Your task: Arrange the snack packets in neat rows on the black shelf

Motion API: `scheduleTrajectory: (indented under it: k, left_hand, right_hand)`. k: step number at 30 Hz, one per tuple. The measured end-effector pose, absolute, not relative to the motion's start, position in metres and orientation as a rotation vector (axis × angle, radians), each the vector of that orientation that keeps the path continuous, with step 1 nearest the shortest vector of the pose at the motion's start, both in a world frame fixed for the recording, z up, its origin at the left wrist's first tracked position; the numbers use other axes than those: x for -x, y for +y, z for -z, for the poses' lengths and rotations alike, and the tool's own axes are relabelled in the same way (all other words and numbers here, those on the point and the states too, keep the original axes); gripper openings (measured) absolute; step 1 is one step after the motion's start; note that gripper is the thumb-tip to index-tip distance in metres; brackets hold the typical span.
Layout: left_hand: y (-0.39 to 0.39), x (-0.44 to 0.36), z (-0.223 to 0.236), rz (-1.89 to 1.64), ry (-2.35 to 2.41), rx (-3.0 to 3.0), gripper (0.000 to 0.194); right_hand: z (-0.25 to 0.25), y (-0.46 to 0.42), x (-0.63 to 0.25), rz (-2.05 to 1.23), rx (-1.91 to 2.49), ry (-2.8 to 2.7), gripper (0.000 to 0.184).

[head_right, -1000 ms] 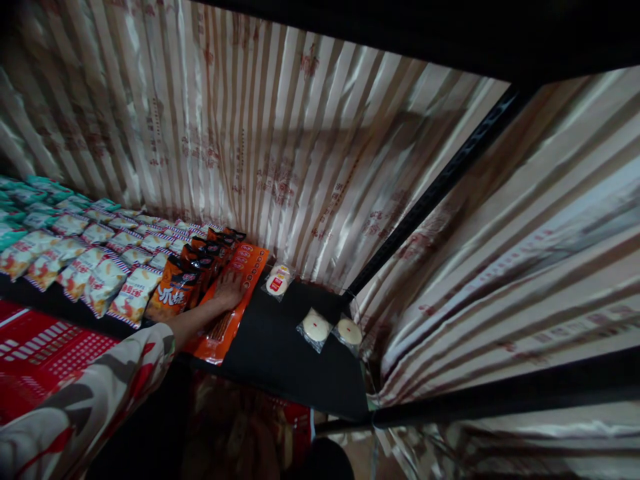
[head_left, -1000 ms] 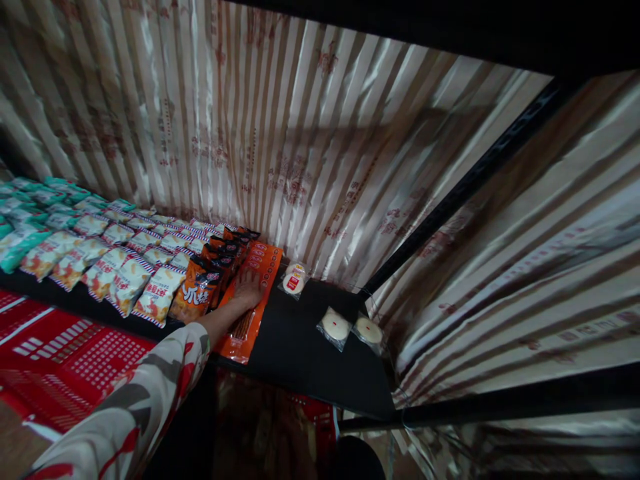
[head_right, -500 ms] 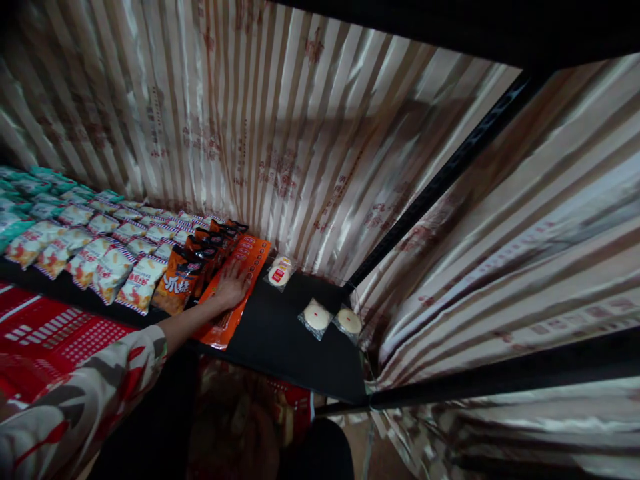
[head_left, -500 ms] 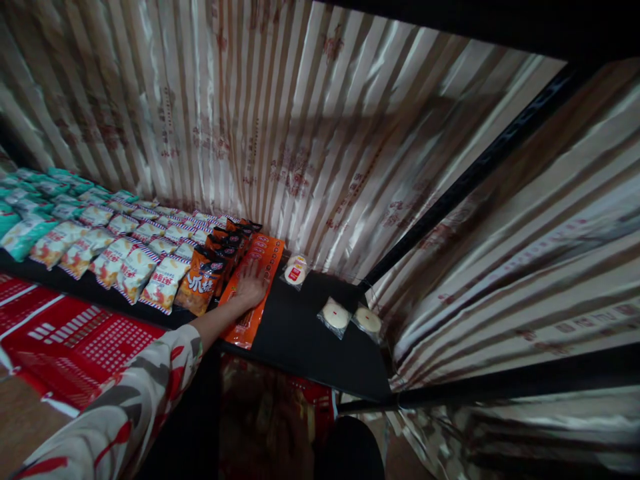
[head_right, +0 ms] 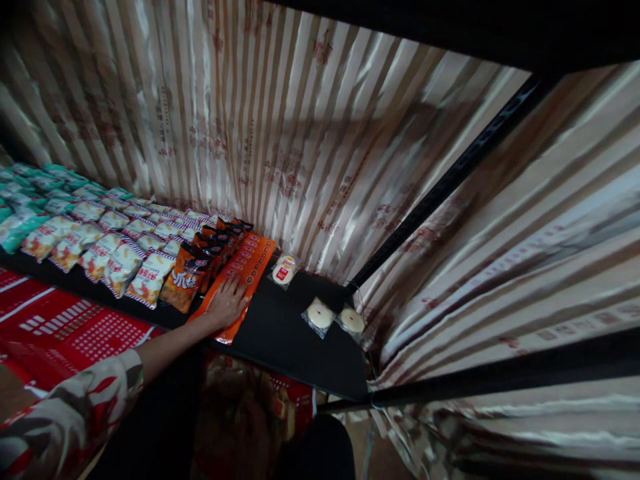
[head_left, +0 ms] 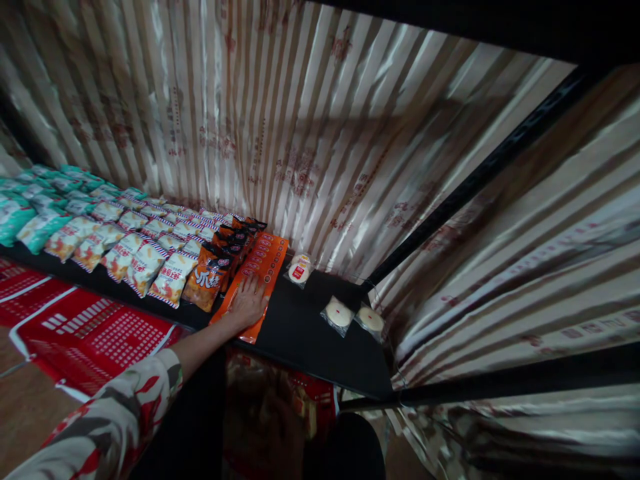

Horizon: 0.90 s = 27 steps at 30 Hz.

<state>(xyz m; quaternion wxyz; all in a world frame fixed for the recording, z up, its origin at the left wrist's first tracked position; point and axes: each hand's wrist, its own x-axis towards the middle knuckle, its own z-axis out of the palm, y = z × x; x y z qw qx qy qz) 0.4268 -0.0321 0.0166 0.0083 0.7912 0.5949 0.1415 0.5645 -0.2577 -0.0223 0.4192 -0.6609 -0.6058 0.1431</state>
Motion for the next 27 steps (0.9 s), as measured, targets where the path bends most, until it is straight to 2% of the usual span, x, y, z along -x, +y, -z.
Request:
scheduleTrajectory:
  k: [14,27]
  left_hand:
    - [-0.037,-0.422,-0.011,-0.395,1.817,-2.491,0.047]
    - [-0.037,-0.422,-0.006,-0.424,1.825,-2.482,0.047]
  right_hand:
    - [0.024,-0.262,-0.562,-0.375,1.647,-1.487,0.026]
    - [0.062,-0.261,-0.563,-0.477,1.597,-1.482,0.022]
